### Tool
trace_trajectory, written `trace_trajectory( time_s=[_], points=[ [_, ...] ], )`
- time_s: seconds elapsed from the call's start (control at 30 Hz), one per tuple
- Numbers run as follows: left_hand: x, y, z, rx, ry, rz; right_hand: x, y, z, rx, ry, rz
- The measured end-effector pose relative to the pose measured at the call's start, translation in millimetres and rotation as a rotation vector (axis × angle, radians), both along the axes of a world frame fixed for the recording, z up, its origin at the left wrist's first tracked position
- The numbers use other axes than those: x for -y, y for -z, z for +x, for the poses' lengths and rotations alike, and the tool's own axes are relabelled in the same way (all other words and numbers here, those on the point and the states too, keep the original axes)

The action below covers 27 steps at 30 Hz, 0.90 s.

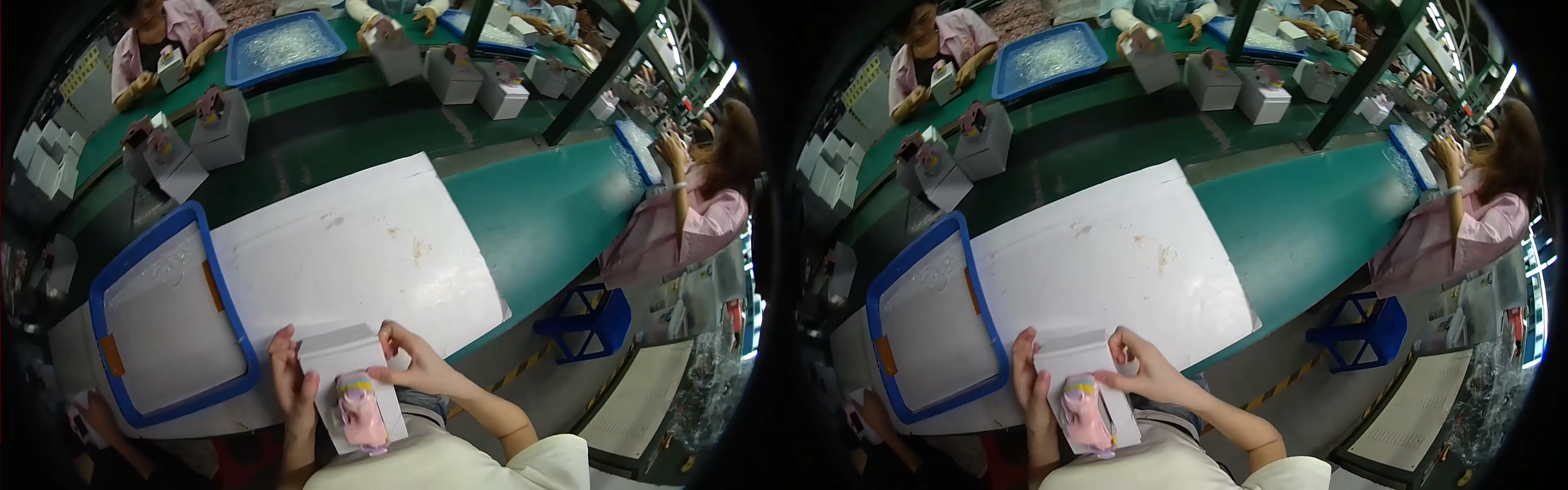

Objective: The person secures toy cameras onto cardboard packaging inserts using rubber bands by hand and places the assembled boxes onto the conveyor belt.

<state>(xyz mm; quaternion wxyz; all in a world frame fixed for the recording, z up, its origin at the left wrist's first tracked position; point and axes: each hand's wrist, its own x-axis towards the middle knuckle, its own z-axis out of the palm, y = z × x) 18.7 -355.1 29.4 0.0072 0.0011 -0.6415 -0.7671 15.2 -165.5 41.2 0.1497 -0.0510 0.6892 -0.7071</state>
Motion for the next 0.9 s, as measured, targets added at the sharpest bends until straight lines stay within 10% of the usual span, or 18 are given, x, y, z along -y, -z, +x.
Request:
trace_trajectory(
  time_s=[0.23,0.53,0.7,0.9],
  points=[
    [13,21,-37,-0.150,0.045,-0.066,27,30,-22,-0.335,0.169,0.060],
    [8,1,-38,-0.057,0.071,-0.119,17,-14,-36,-0.080,-0.132,0.094],
    [14,0,-40,0.097,0.119,-0.084,26,-41,-44,-0.134,-0.303,0.572],
    [35,6,-48,-0.214,0.442,-0.063,28,-34,-43,-0.176,-0.244,0.399]
  ],
)
